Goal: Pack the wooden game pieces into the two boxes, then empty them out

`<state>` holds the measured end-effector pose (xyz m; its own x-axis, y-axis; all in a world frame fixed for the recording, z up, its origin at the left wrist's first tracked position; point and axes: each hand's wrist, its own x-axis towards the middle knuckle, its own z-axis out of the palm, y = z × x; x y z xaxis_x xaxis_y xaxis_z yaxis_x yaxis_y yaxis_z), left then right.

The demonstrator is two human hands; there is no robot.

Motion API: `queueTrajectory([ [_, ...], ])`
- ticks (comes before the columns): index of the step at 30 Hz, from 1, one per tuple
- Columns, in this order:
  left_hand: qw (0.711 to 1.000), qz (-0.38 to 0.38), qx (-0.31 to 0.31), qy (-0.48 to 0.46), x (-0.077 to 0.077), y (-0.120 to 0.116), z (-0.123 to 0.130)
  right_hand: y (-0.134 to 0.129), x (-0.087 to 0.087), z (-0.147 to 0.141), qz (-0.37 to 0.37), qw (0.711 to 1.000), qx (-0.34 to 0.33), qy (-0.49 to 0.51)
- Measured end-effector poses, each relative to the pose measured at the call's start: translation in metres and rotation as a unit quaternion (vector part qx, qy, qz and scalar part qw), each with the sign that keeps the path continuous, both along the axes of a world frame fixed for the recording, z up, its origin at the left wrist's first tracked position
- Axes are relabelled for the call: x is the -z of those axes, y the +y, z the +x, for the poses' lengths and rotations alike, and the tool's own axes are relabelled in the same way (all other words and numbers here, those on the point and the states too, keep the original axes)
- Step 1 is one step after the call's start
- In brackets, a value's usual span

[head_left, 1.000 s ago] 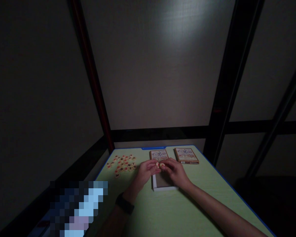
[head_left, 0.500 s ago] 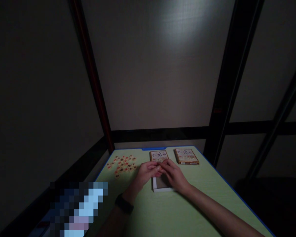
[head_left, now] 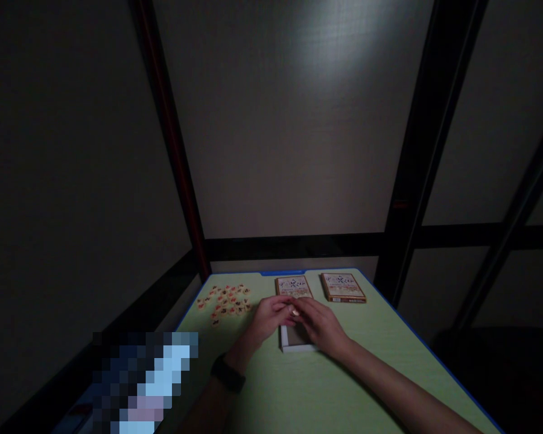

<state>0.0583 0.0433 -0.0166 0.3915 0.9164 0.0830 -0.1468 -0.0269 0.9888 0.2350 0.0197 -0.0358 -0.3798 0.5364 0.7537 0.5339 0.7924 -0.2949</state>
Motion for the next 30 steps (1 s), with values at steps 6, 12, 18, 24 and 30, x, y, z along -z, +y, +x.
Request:
queueTrajectory([
  [6,0.985,0.078,-0.092,0.122,-0.01,0.007,-0.012,-0.003,-0.006,-0.001,-0.034,0.999,0.026,-0.032],
  [12,0.904,0.185,-0.221,0.317,0.002,0.016,-0.016,0.002,-0.009,-0.01,-0.108,0.984,0.045,-0.132],
  [18,0.88,0.235,-0.15,0.384,0.009,0.01,-0.008,0.005,-0.015,-0.021,-0.123,0.968,0.057,-0.209],
  [24,0.88,0.224,-0.141,0.394,0.012,0.012,-0.008,0.011,-0.011,-0.02,-0.137,0.966,0.08,-0.202],
  [30,0.878,0.23,-0.144,0.394,0.013,0.012,-0.009,0.015,-0.012,-0.014,-0.156,0.98,0.049,-0.112],
])
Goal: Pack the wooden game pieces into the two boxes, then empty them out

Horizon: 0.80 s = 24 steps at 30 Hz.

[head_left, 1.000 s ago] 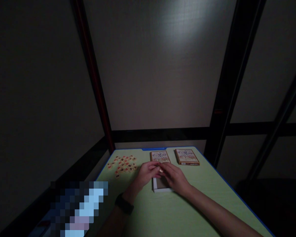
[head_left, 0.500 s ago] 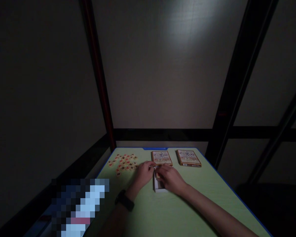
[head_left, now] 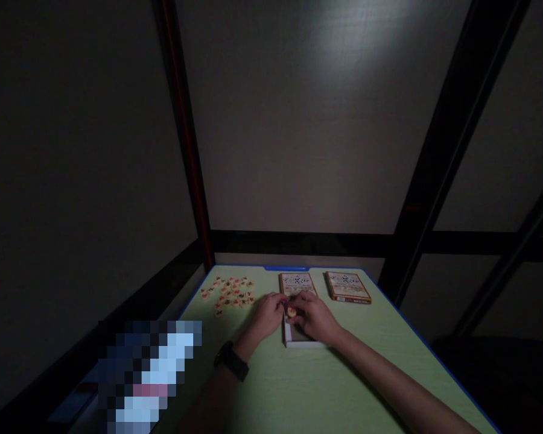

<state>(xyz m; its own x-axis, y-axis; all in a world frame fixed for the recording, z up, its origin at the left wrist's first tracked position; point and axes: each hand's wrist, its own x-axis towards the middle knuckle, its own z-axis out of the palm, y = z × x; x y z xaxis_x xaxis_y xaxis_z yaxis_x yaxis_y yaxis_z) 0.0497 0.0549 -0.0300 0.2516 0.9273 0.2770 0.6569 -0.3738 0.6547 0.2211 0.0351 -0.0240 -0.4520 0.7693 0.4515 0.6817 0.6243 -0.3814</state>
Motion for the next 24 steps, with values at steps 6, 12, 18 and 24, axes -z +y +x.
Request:
queueTrajectory([
  [6,1.0,-0.002,-0.001,-0.002,-0.0009,-0.0005,0.0006,-0.0008,-0.0086,0.0023,-0.03,0.999,-0.012,0.011],
  [12,1.0,-0.004,-0.001,0.005,-0.0025,-0.0014,0.0012,-0.0008,-0.0028,-0.0034,-0.035,0.998,-0.013,-0.052],
  [18,1.0,0.005,-0.004,-0.002,-0.0009,-0.0006,0.0015,-0.0031,-0.0032,-0.0055,-0.037,0.998,0.004,-0.049],
  [24,1.0,0.001,-0.001,-0.024,-0.0048,-0.0037,0.0017,-0.0043,-0.0064,-0.0009,-0.057,0.998,0.005,-0.017],
])
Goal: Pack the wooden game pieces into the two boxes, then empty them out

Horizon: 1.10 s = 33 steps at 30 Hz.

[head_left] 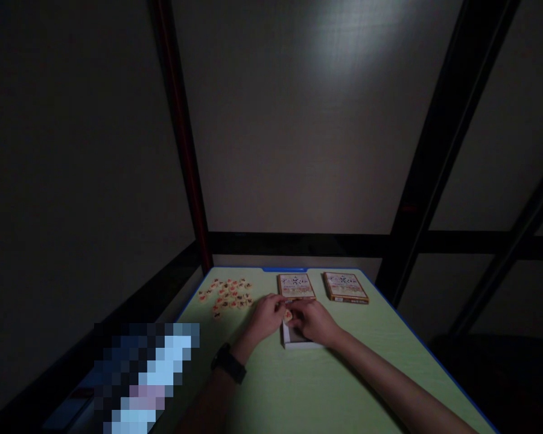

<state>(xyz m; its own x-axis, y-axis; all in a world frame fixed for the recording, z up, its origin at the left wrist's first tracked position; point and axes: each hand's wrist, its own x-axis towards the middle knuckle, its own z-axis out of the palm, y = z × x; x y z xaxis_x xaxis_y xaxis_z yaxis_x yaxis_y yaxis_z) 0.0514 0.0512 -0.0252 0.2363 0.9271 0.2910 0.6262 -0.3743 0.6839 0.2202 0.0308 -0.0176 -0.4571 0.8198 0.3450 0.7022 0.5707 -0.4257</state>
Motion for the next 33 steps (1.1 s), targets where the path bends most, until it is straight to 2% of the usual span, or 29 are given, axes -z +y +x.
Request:
queueTrajectory([
  [4,1.0,-0.015,0.007,0.012,-0.01,-0.007,0.0,0.003,-0.003,0.015,-0.005,0.999,0.036,0.039],
  [8,0.998,0.003,0.016,0.068,-0.014,-0.013,0.001,0.008,0.003,0.026,0.001,0.997,0.064,0.034],
  [13,0.995,0.025,0.031,0.096,-0.007,-0.012,0.002,0.011,0.012,0.021,0.017,0.997,0.072,-0.004],
  [19,0.995,0.025,0.043,0.089,0.004,-0.008,0.003,0.012,0.013,0.016,0.012,0.996,0.082,-0.021],
  [22,0.995,0.027,0.041,0.089,0.005,-0.008,0.004,0.011,0.013,0.017,0.008,0.997,0.08,-0.017],
  [26,0.992,0.04,0.008,0.117,-0.002,-0.015,0.002,0.009,0.011,0.018,0.016,0.996,0.083,-0.016],
  [33,0.965,0.066,-0.003,0.254,-0.02,-0.032,0.004,0.005,0.006,0.02,0.007,0.996,0.09,-0.01],
])
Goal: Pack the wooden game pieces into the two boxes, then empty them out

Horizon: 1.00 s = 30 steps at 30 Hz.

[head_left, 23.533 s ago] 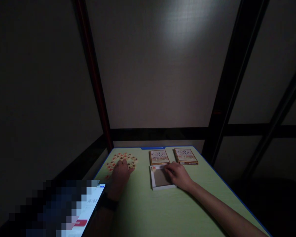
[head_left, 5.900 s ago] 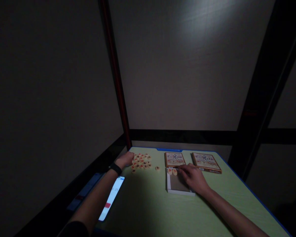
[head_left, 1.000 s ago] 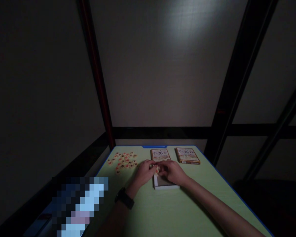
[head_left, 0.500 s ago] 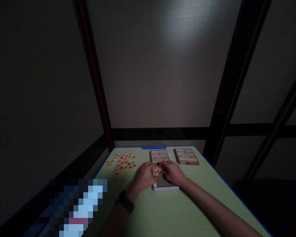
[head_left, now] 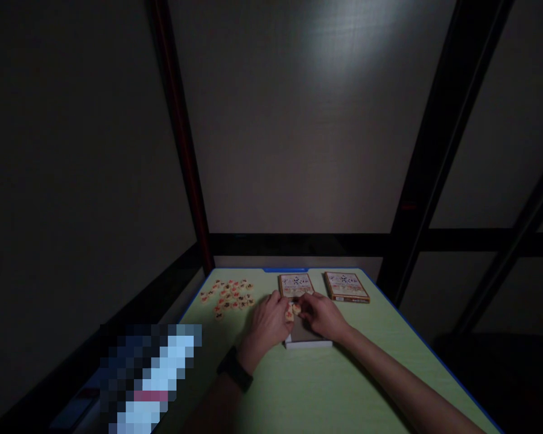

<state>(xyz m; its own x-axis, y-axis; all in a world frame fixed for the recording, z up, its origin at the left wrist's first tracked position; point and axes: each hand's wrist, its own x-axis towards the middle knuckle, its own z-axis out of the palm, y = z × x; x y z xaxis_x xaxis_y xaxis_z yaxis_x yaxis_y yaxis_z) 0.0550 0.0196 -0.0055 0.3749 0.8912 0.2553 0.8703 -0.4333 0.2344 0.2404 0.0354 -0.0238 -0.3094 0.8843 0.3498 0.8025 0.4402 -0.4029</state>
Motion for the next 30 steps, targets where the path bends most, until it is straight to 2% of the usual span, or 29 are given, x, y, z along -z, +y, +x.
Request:
queueTrajectory([
  [10,0.997,0.009,-0.043,0.068,-0.005,-0.005,0.008,-0.003,-0.003,0.0,0.005,1.0,-0.002,0.008],
  [17,0.997,-0.013,-0.012,0.071,0.0,-0.002,0.008,-0.003,-0.004,0.001,0.008,1.0,-0.004,0.013],
  [21,0.997,-0.011,0.037,0.069,0.005,-0.004,0.009,-0.003,-0.005,0.003,0.017,1.0,-0.003,0.022],
  [24,0.997,-0.016,0.048,0.061,0.003,-0.006,0.012,-0.002,-0.005,0.005,0.031,0.999,-0.007,0.031],
  [27,0.999,-0.007,0.026,0.036,-0.008,-0.006,0.008,-0.001,-0.004,0.008,0.04,0.999,-0.009,0.033],
  [30,0.999,0.019,-0.034,0.009,-0.015,-0.001,-0.014,0.002,-0.001,0.014,0.047,0.998,-0.005,0.042],
])
